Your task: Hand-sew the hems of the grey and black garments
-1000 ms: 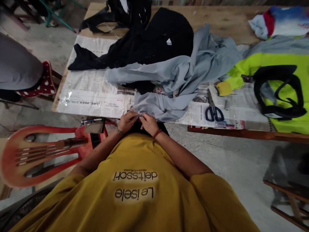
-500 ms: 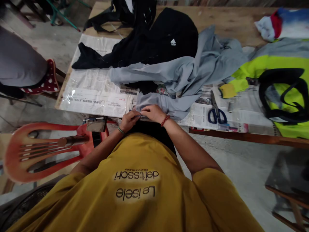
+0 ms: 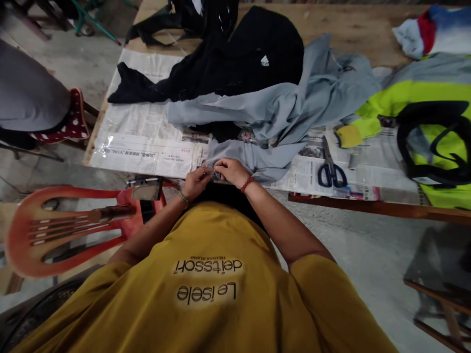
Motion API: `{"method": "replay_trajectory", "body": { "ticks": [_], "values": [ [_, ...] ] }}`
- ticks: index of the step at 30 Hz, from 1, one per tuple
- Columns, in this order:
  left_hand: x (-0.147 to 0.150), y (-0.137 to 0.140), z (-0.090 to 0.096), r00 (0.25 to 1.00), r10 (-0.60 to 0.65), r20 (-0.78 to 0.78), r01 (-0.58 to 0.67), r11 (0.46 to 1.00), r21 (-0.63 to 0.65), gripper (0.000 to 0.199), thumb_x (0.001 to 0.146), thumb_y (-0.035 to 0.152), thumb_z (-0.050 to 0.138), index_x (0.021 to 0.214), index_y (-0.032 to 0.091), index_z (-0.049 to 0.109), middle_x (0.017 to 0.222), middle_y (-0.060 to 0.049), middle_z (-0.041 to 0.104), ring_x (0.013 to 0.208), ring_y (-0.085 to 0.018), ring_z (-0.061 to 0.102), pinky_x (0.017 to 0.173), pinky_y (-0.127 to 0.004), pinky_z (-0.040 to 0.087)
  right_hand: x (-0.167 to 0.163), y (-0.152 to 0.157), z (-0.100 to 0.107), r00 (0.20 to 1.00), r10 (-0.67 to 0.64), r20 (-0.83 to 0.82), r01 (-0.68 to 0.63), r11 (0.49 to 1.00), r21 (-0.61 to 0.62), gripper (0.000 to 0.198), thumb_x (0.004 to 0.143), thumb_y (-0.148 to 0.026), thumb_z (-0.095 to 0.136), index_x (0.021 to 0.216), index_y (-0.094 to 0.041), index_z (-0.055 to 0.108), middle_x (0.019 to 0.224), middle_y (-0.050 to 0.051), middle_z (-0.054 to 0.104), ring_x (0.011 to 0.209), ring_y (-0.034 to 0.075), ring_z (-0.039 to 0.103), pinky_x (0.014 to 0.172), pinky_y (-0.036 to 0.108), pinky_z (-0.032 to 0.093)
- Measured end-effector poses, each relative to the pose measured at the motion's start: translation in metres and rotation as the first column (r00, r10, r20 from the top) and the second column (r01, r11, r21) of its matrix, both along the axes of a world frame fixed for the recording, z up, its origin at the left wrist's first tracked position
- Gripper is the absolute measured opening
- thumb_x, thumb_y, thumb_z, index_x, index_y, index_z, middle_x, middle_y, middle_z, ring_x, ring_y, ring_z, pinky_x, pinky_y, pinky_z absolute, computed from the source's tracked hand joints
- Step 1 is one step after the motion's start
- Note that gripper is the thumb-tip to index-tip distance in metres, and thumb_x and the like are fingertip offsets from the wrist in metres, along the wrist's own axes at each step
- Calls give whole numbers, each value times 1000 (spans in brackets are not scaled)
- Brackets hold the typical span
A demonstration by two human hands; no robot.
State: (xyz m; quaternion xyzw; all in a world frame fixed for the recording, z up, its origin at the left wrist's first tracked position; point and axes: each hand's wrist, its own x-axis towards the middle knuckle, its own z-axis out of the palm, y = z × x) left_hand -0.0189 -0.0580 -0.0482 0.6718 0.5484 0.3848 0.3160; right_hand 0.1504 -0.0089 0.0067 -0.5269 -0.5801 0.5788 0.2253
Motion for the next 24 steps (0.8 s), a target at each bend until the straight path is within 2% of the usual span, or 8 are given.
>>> {"method": "replay_trajectory", "body": {
  "ticks": [4, 9, 13, 15, 18, 20, 24],
  "values": [
    [-1, 3, -1, 1000, 14, -11, -15, 999, -33, 14, 88, 21, 64, 99, 17, 72, 88, -1, 75, 75, -12, 65, 73, -21, 52, -6, 3, -5, 989, -136, -64, 138, 990, 25, 13, 82, -27, 60, 73, -18, 58, 55, -5, 58, 45, 6, 48, 50, 18, 40],
    [-3, 1, -4, 998, -45, -39, 44, 998, -32, 13, 89, 21, 63, 98, 17, 72, 88, -3, 74, 77, -14, 67, 76, -23, 52, -5, 19, -6, 939, -293, -179, 281, 956, -89, 21, 84, -29, 63, 74, -19, 48, 65, -4, 60, 44, 5, 49, 43, 16, 35],
    [-3, 0, -2, 998, -37, -42, 36, 999, -18, 16, 89, 22, 61, 100, 17, 72, 90, -3, 75, 77, -13, 66, 75, -22, 51, 0, 23, 3, 930, -232, -285, 181, 964, -193, 23, 92, -39, 59, 92, -22, 44, 77, -3, 67, 51, 7, 61, 42, 15, 37],
    [-3, 0, -1, 998, -38, -40, 38, 999, -11, 17, 89, 22, 61, 101, 16, 72, 92, -3, 75, 78, -13, 65, 76, -22, 51, -1, 21, 9, 921, -188, -340, 104, 963, -249, 25, 94, -43, 57, 99, -24, 41, 76, -4, 66, 56, 10, 65, 46, 16, 44],
    [-3, 0, 1, 999, -35, -36, 35, 999, -12, 17, 89, 23, 62, 101, 16, 72, 90, -3, 75, 77, -13, 64, 75, -22, 51, -6, 18, 18, 897, -139, -420, 13, 957, -289, 21, 93, -36, 59, 101, -23, 44, 74, -5, 64, 66, 12, 70, 61, 23, 57],
    [-4, 1, 1, 999, -31, -28, 30, 999, -22, 16, 89, 25, 63, 99, 16, 71, 88, -2, 74, 75, -13, 64, 73, -21, 51, -9, 17, 23, 893, -108, -436, 5, 973, -232, 15, 91, -28, 60, 97, -21, 49, 76, -3, 66, 74, 13, 71, 73, 28, 60],
    [-3, 3, -2, 1000, 5, 9, -5, 999, -37, 18, 92, 30, 61, 101, 17, 71, 90, -3, 75, 75, -13, 66, 73, -23, 53, -6, 20, 33, 953, 21, -301, -16, 1000, 21, 4, 88, -20, 61, 87, -18, 58, 81, 1, 68, 81, 14, 71, 83, 29, 59]
  ]
}}
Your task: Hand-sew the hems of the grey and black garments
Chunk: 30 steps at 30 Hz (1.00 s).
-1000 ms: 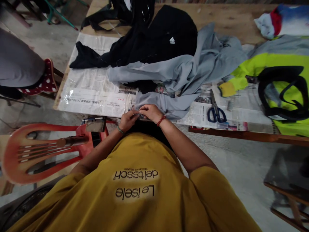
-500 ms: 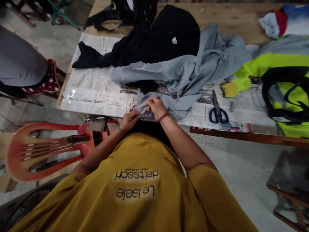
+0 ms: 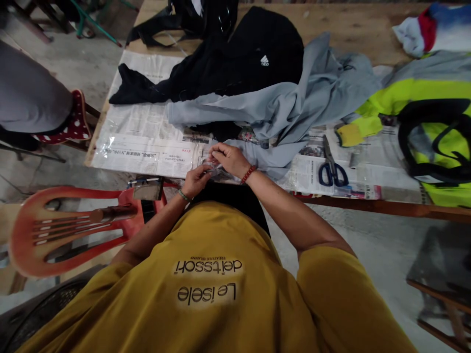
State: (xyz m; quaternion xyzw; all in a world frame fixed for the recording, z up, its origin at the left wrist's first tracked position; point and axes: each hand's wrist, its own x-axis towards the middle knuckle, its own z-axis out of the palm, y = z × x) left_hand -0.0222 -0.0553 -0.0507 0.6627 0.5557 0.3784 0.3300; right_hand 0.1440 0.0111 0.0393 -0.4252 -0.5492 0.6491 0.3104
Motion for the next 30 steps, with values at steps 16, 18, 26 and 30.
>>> {"method": "replay_trajectory", "body": {
  "ticks": [16, 18, 26, 30],
  "values": [
    [10, 3, -3, 986, 139, 88, -138, 990, -25, 26, 96, 37, 53, 102, 17, 68, 86, -1, 71, 63, -9, 61, 59, -20, 50, 34, 33, -22, 989, 1, 145, 22, 988, -155, 7, 91, -18, 59, 85, -17, 56, 67, -2, 65, 53, 9, 63, 48, 18, 49],
    [13, 4, -2, 984, 167, 64, -167, 986, -4, 25, 96, 35, 52, 105, 17, 67, 93, -2, 70, 62, -9, 60, 58, -20, 50, 36, 38, -25, 993, 36, 112, -9, 973, -229, 8, 91, -18, 62, 86, -17, 56, 67, -2, 66, 52, 9, 64, 47, 18, 49],
    [19, -2, 52, 964, 120, -238, -48, 957, 286, 25, 96, 25, 52, 116, 19, 67, 118, -12, 65, 103, -20, 65, 87, -29, 54, 38, 39, -33, 993, 107, 45, -90, 954, -288, 13, 89, -20, 68, 85, -15, 56, 69, 0, 68, 48, 7, 60, 43, 15, 45],
    [56, 13, 65, 886, -97, -453, 159, 982, 101, 20, 95, 30, 58, 102, 16, 70, 96, -12, 72, 87, -22, 69, 82, -32, 54, 34, 40, -29, 987, 115, 110, -85, 965, -249, 10, 86, -15, 67, 79, -16, 60, 63, -3, 64, 45, 5, 53, 43, 15, 42]
  ]
}}
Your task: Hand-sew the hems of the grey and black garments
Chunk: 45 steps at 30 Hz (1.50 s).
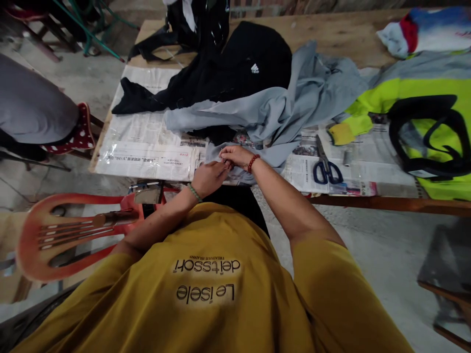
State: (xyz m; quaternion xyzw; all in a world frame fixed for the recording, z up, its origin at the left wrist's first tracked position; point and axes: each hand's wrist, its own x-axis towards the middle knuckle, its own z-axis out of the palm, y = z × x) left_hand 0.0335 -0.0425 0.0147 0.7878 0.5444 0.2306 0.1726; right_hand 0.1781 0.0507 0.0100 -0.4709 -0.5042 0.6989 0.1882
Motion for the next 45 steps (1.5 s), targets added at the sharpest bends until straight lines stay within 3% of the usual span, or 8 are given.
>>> {"method": "replay_trajectory", "body": {
  "ticks": [5, 10, 18, 21, 24, 26, 34, 45],
  "values": [
    [31, 15, -12, 978, 17, -208, -62, 975, -215, 17, 88, 15, 62, 101, 9, 71, 90, -17, 73, 80, -28, 72, 74, -37, 54, -5, 3, 9, 993, 84, 83, -89, 994, 61, 11, 84, -11, 66, 74, -16, 63, 67, 0, 69, 50, 7, 55, 47, 16, 42],
    [4, 9, -18, 957, -91, 276, 166, 950, -263, 16, 89, 20, 62, 99, 17, 74, 83, -4, 75, 70, -17, 69, 70, -29, 56, -3, 2, 10, 995, 57, 76, -60, 998, 27, 12, 83, -17, 71, 76, -16, 61, 66, 1, 69, 48, 8, 57, 45, 18, 44],
    [-62, -39, 8, 740, -335, 584, 637, 629, -445, 32, 92, 45, 63, 97, 17, 78, 78, -6, 74, 62, -14, 64, 57, -25, 52, -1, 4, 3, 998, 57, -8, -57, 995, -86, 12, 89, -16, 68, 83, -14, 57, 66, 1, 69, 45, 9, 60, 41, 17, 47],
    [-58, -39, 14, 760, -378, 530, 593, 738, -324, 27, 95, 38, 59, 94, 18, 77, 88, -8, 74, 78, -17, 69, 72, -28, 56, -1, 5, 2, 998, 63, -24, -65, 993, -95, 14, 89, -18, 69, 84, -14, 57, 66, 1, 69, 46, 9, 61, 42, 17, 49],
    [-32, -28, 16, 938, -220, 268, 269, 949, -163, 27, 98, 32, 54, 88, 17, 75, 93, -11, 72, 92, -22, 68, 87, -36, 54, -2, 5, 4, 998, 62, 1, -62, 994, -94, 12, 89, -17, 68, 84, -14, 57, 67, 1, 69, 46, 9, 61, 43, 18, 49],
    [-9, -19, 17, 999, -42, 22, 43, 996, -76, 28, 96, 35, 58, 90, 14, 75, 101, -16, 71, 102, -29, 65, 92, -45, 50, -2, 4, 5, 998, 63, 14, -62, 994, -90, 10, 88, -15, 67, 84, -14, 58, 67, 0, 67, 47, 8, 60, 44, 18, 48],
    [36, 1, 8, 913, -16, -407, -33, 993, -114, 31, 98, 20, 46, 115, 8, 70, 129, -21, 62, 121, -34, 55, 100, -50, 38, -2, 8, -6, 996, 59, 65, -56, 997, -52, 10, 87, -12, 64, 79, -16, 61, 62, -4, 60, 52, 7, 56, 48, 16, 44],
    [-28, -49, 2, 890, -447, -95, 449, 894, -1, 20, 89, 28, 63, 77, 22, 77, 144, -4, 58, 140, -32, 39, 120, -57, 15, 0, 10, -8, 995, 102, -9, -103, 990, -95, 8, 91, -15, 63, 85, -15, 58, 69, 1, 69, 50, 9, 62, 45, 19, 49]
  ]
}}
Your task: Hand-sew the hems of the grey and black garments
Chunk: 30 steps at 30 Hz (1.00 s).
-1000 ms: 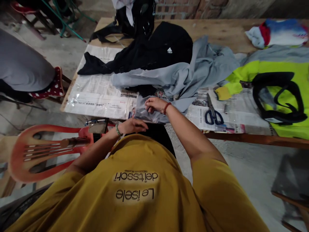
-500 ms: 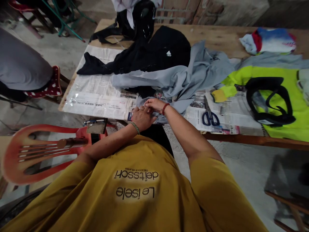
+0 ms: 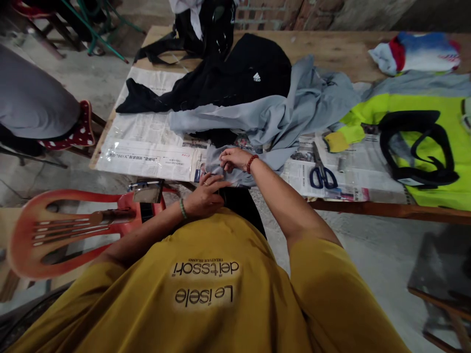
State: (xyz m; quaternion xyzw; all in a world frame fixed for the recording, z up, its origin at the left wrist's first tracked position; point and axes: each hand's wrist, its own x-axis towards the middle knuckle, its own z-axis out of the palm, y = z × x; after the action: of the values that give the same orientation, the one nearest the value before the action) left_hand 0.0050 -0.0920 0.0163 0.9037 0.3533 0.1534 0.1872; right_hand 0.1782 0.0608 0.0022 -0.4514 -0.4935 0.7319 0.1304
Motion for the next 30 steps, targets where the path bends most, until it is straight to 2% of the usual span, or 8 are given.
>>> {"method": "replay_trajectory", "body": {
  "ticks": [6, 10, 13, 15, 16, 20, 26, 30],
  "values": [
    [-31, -29, 33, 988, -114, 106, 127, 983, -130, 15, 86, 35, 68, 85, 25, 79, 147, -4, 57, 144, -34, 37, 123, -58, 16, 2, -1, 2, 999, -26, -30, 26, 1000, -12, 9, 92, -14, 62, 84, -15, 57, 66, 1, 69, 48, 10, 62, 44, 19, 50],
    [-44, -26, 50, 911, -168, 377, 252, 950, -186, 29, 93, 43, 60, 75, 26, 75, 126, -5, 71, 125, -25, 59, 111, -44, 44, 4, -4, 2, 996, -61, -66, 61, 998, -9, 8, 91, -16, 64, 87, -15, 57, 67, 1, 69, 49, 9, 62, 45, 18, 50],
    [-51, -7, 34, 823, 206, 529, -111, 972, -206, 25, 96, 31, 54, 84, 21, 74, 109, -9, 74, 102, -20, 67, 90, -36, 56, 4, -7, 3, 990, -107, -87, 110, 994, 25, 8, 90, -16, 65, 87, -15, 58, 67, 0, 69, 47, 8, 61, 44, 17, 48],
    [-53, 10, 12, 721, 446, 531, -383, 894, -230, 20, 90, 25, 59, 104, 18, 72, 116, -11, 71, 103, -20, 66, 81, -32, 57, 4, -10, 4, 985, -130, -111, 135, 990, 47, 7, 90, -17, 65, 86, -16, 59, 68, 0, 69, 47, 8, 60, 42, 16, 46],
    [-53, 19, 0, 698, 497, 515, -423, 867, -263, 30, 86, 23, 63, 115, 18, 69, 122, -12, 68, 104, -20, 66, 76, -29, 56, 5, -12, 6, 982, -138, -128, 146, 988, 55, 7, 90, -17, 64, 86, -16, 59, 69, 0, 69, 47, 7, 60, 41, 15, 44],
    [-42, 39, -37, 729, 520, 446, -340, 840, -423, 59, 78, 18, 69, 135, 19, 57, 122, -11, 69, 100, -18, 68, 74, -25, 55, 7, -23, 14, 961, -147, -234, 157, 987, 24, 4, 91, -20, 61, 90, -18, 57, 79, 0, 72, 51, 9, 64, 41, 16, 45],
    [-30, 40, -61, 694, 587, 418, -381, 791, -478, 19, 82, 24, 70, 99, 18, 75, 96, -4, 76, 90, -18, 69, 88, -31, 54, -8, -45, 21, 894, -155, -421, 109, 985, -130, 9, 96, -26, 58, 94, -20, 52, 81, 0, 72, 76, 17, 74, 64, 28, 62],
    [-31, 41, -66, 659, 605, 447, -388, 782, -487, 15, 82, 28, 71, 93, 18, 76, 94, -4, 76, 89, -18, 69, 88, -32, 55, -25, -44, 15, 895, -204, -397, 196, 979, -62, 12, 95, -27, 60, 90, -20, 52, 78, 0, 71, 77, 15, 73, 75, 31, 62]
  ]
}}
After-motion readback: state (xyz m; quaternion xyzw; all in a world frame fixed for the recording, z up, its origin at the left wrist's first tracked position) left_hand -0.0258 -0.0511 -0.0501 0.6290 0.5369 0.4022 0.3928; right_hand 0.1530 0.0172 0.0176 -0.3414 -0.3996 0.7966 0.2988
